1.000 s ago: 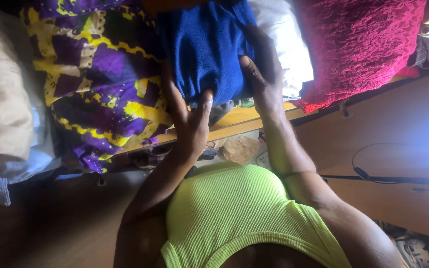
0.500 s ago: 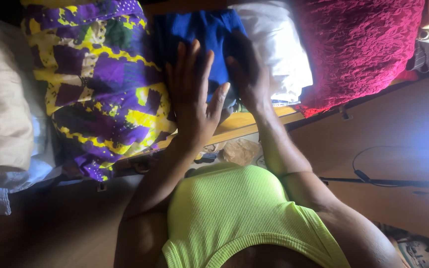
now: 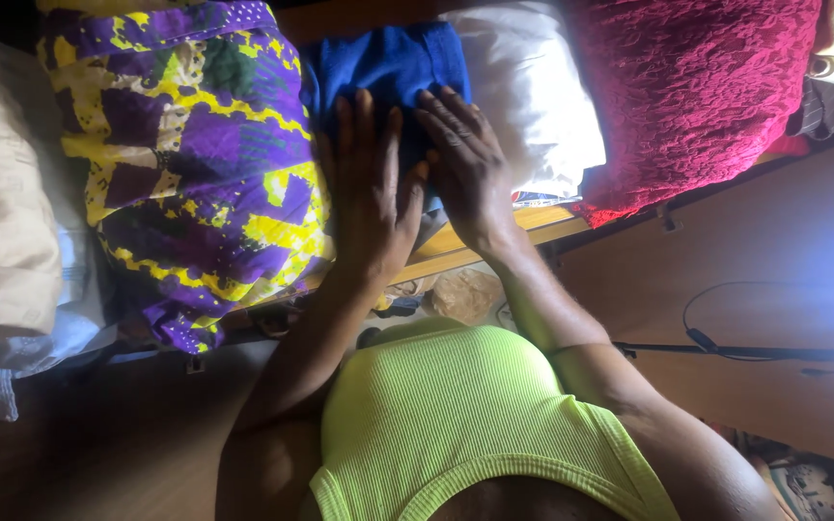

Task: The person folds several garments by hand, including a blue item, a yellow item, and a patterned garment, then places them on a nearby surface.

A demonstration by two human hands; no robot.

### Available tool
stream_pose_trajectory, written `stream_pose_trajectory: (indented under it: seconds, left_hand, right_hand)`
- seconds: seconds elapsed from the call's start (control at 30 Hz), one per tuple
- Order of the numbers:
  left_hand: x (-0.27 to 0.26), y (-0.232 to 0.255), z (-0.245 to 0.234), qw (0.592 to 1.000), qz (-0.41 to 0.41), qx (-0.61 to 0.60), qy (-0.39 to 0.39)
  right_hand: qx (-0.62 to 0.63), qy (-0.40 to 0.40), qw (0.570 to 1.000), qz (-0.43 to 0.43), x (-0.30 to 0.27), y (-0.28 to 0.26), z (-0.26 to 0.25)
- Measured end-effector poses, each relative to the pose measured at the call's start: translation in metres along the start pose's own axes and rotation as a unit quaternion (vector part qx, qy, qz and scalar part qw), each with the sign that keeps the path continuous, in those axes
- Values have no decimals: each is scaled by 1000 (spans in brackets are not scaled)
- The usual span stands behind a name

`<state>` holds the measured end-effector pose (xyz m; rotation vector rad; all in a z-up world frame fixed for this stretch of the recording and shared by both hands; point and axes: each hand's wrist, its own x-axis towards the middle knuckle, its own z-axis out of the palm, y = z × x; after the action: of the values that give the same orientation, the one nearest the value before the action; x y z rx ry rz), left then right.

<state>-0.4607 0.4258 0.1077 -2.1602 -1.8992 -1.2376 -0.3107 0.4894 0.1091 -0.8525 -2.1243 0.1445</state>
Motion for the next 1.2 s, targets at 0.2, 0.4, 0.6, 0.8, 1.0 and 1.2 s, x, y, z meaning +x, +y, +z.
stream_pose_trajectory:
  seconds: [0.2, 0.4, 0.6, 0.8, 1.0, 1.2]
  left_hand:
    - [-8, -9, 6, 998, -3, -44, 38]
    - [-22, -24, 20, 990, -27, -116, 72]
    - [-26, -19, 20, 992, -12, -98, 74]
    - [-25, -17, 24, 993, -20, -93, 68]
    - [-38, -5, 10, 990, -6, -128, 67]
    - [-41, 9, 5, 989, 23, -127, 74]
  right_hand:
    - [-45, -25, 998, -29, -3, -4, 7]
    - [-1, -49, 997, -53, 7, -19, 4]
    - [95, -32, 995, 1, -6, -6, 20]
    - [154, -24, 987, 43, -12, -9, 9]
    - [132, -14, 991, 18, -13, -5, -1]
    - [133, 11, 991, 17, -21, 2, -3]
